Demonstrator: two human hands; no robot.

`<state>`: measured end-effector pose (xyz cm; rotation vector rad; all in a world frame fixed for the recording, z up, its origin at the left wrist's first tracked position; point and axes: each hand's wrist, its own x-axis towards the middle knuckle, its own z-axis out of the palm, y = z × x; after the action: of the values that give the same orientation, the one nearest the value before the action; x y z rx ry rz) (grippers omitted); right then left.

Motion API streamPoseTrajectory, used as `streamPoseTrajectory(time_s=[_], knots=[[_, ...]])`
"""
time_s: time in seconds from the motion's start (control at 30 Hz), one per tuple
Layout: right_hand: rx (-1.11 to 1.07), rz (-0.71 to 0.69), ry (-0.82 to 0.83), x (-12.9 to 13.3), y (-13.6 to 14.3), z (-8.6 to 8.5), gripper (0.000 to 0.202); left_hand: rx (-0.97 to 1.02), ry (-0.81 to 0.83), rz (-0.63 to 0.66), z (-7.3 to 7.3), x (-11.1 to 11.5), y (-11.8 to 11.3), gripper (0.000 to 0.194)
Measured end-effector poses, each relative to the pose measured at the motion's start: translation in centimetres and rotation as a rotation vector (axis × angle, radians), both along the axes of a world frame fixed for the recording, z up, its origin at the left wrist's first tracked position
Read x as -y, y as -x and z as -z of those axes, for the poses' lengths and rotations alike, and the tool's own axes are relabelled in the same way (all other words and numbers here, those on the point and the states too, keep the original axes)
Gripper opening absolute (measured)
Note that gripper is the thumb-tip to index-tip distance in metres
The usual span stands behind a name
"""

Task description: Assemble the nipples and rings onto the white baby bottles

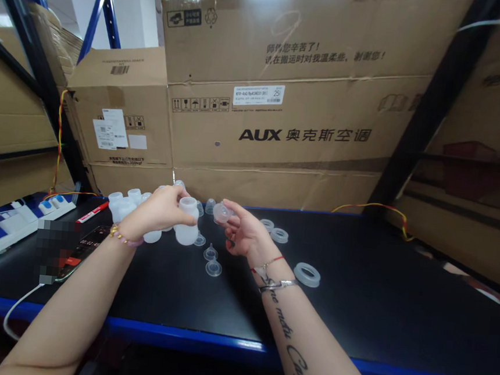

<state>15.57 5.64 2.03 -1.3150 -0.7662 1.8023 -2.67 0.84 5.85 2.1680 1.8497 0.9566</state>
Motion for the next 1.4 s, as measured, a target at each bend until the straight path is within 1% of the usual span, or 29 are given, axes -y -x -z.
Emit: streamPoseTrajectory(time_s=[0.1,0.2,0.27,0.37,0.4,0.43,0.53,0.7,0.8,0.93,1.07,1.17,1.27,1.33,1.4], knots=[[-0.028,0.014,-0.002,0.1,0.0,0.0,0.031,0.212,0.157,0.187,-0.3,-0.1,-0.2,0.025],[-0.065,0.03,-0.031,0.0,0.0,0.1,0.03,0.284,0.24,0.292,0.3,-0.6,-0.5,0.023],[-0.076,0.031,-0.042,0.0,-0.1,0.2,0.03,0.284,0.221,0.273,1.0,-1.1,-0.8,0.028],[-0.062,0.021,-0.051,-0.2,0.0,0.4,0.03,0.253,0.141,0.159,2.1,-1.6,-1.1,0.054],[-0.054,0.014,-0.056,-0.2,0.0,0.5,0.029,0.231,0.121,0.125,2.3,-1.7,-1.3,0.059],[-0.044,0.007,-0.064,-0.3,0.0,0.6,0.029,0.204,0.109,0.103,2.6,-1.8,-1.4,0.06],[-0.017,-0.017,-0.102,-0.6,0.1,0.9,0.029,0.159,0.097,0.113,2.9,-1.7,-1.9,0.046],[0.01,-0.013,-0.138,-0.9,0.1,1.4,0.03,0.205,0.084,0.25,2.6,-1.5,-2.5,0.026],[0.012,-0.015,-0.151,-0.9,0.2,1.4,0.031,0.205,0.069,0.288,2.7,-1.5,-2.7,0.021],[0.031,0.019,-0.116,-0.6,0.5,1.1,0.032,0.202,0.052,0.3,3.3,-2.1,-2.6,0.021],[0.045,0.007,-0.124,-0.2,0.7,0.6,0.031,0.178,0.061,0.302,4.0,-2.7,-2.2,0.032],[0.05,-0.003,-0.11,0.0,0.8,0.4,0.029,0.188,0.08,0.293,3.9,-2.5,-2.2,0.056],[0.079,-0.003,-0.067,0.0,0.9,0.4,0.029,0.183,0.137,0.26,3.4,-2.0,-2.2,0.081],[0.095,-0.009,-0.062,-0.1,0.8,0.4,0.029,0.168,0.181,0.243,3.1,-1.7,-2.2,0.087],[0.093,-0.013,-0.083,-0.1,0.8,0.5,0.027,0.165,0.206,0.221,2.9,-1.6,-2.1,0.083]])
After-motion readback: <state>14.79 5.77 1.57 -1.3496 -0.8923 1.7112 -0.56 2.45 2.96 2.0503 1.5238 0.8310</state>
